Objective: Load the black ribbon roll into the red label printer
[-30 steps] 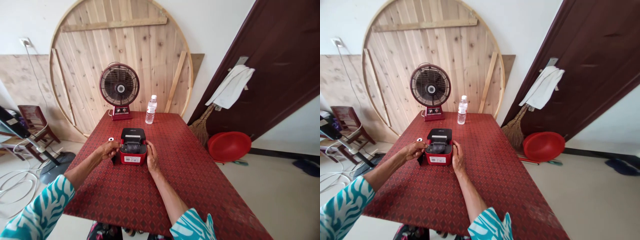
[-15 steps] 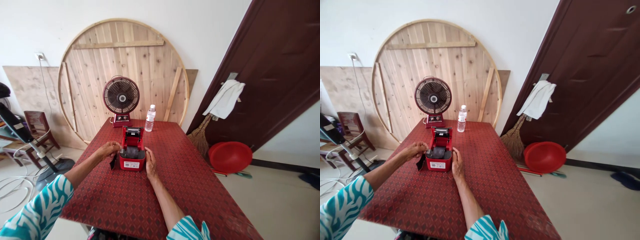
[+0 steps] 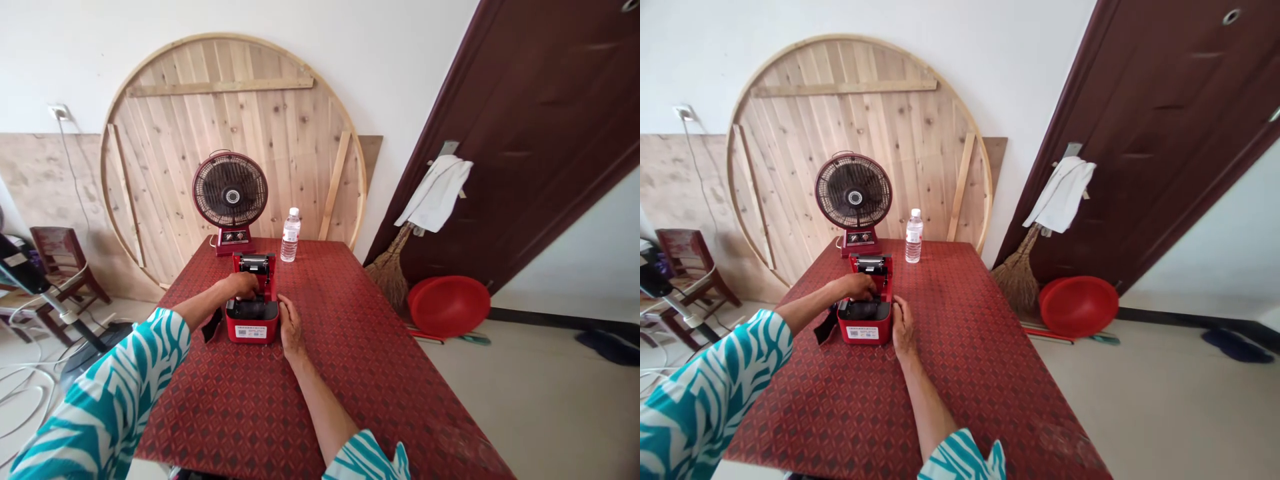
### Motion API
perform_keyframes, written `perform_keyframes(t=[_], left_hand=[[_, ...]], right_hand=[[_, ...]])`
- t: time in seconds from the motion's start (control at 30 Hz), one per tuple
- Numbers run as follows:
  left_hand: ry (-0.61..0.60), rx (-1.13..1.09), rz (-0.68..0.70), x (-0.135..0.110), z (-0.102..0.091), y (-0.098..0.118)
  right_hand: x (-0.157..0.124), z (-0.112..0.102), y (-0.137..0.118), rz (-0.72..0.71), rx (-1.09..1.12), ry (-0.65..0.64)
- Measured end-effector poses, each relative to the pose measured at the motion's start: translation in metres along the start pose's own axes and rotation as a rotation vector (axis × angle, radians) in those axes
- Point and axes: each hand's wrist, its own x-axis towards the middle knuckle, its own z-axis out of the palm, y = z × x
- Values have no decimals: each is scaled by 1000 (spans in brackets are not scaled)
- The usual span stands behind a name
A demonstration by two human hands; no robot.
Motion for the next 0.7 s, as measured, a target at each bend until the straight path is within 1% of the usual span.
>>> perform_keyframes(t=[0.07, 0.13, 0.27, 0.37, 0.47, 0.53, 0.6, 0.63, 0.7], left_hand=[[-87, 5, 0, 8, 0, 2], [-137, 4, 5, 11, 0, 3], [-148, 3, 27, 6, 1, 6], [-103, 4, 54, -1, 3, 8], [-28, -3, 132, -12, -4, 13], [23, -16, 204, -24, -16, 15], [75, -80, 240, -39, -32, 13], [105, -142, 237, -48, -41, 9], [177, -330, 224, -63, -55, -5]], right_hand=[[0, 0, 2, 13, -2, 1], [1, 0, 4, 19, 0, -1], [1, -1, 6, 18, 6, -10], [1, -1, 6, 37, 6, -15], [0, -1, 6, 57, 13, -19], [1, -2, 7, 61, 7, -19], [1, -2, 9, 65, 3, -12], [1, -2, 10, 65, 6, -8], [1, -2, 11, 65, 20, -1]])
